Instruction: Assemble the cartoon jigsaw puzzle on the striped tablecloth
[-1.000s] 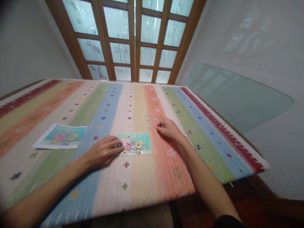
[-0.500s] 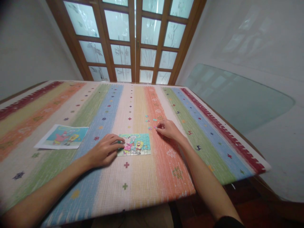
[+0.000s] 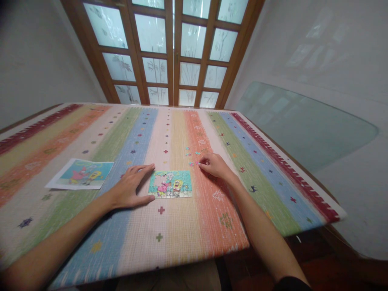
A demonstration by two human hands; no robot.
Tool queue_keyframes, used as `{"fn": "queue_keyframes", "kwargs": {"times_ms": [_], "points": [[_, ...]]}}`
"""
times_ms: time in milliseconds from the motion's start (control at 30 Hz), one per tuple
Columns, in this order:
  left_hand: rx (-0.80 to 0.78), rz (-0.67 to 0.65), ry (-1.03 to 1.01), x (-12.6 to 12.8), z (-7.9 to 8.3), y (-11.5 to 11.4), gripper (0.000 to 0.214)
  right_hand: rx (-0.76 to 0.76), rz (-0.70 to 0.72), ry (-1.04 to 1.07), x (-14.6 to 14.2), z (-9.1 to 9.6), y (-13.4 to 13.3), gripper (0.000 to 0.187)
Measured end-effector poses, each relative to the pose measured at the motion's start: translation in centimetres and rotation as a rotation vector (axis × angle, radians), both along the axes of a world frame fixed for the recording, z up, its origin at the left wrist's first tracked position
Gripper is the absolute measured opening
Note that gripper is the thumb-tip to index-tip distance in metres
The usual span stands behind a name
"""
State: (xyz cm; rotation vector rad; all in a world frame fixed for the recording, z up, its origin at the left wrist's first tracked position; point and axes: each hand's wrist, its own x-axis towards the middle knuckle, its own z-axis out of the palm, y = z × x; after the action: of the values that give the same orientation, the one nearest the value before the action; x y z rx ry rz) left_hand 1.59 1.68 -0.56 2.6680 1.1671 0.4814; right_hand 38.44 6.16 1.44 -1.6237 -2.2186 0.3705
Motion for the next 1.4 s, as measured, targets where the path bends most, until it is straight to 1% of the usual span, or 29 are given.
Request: {"fn": "queue_keyframes", "kwargs": {"times_ms": [233, 433, 733, 900, 967, 1167, 1400], "points": [[0.003, -0.003, -0.011, -0.1, 0.4, 0.1, 0.095, -0.012, 0.004, 0.040, -0.1, 0.0, -0.1, 0.010], [0.018, -0.015, -0.028, -0.1, 0.5, 0.1, 0.094, -0.074, -0.042, 0.177, -0.4, -0.2, -0.1, 0.006], [0.061, -0.042, -0.035, -0.2, 0.3, 0.2, 0.092, -0.159, 0.015, 0.346, -1.4, 0.1, -0.8, 0.015], [0.068, -0.051, -0.018, 0.0, 0.5, 0.1, 0.091, -0.262, 0.140, 0.412, -3.5, 0.4, -1.6, 0.017], [0.067, -0.051, -0.014, 0.1, 0.6, 0.1, 0.092, -0.274, 0.230, 0.385, -4.8, 0.7, -2.1, 0.017], [0.072, -0.050, -0.010, 0.1, 0.5, 0.0, 0.090, -0.232, 0.468, 0.309, -8.7, 1.2, -2.7, 0.015], [0.054, -0.054, -0.006, 0.1, 0.6, 0.0, 0.092, -0.179, 0.588, 0.146, -11.9, 1.4, -1.6, 0.020]]}}
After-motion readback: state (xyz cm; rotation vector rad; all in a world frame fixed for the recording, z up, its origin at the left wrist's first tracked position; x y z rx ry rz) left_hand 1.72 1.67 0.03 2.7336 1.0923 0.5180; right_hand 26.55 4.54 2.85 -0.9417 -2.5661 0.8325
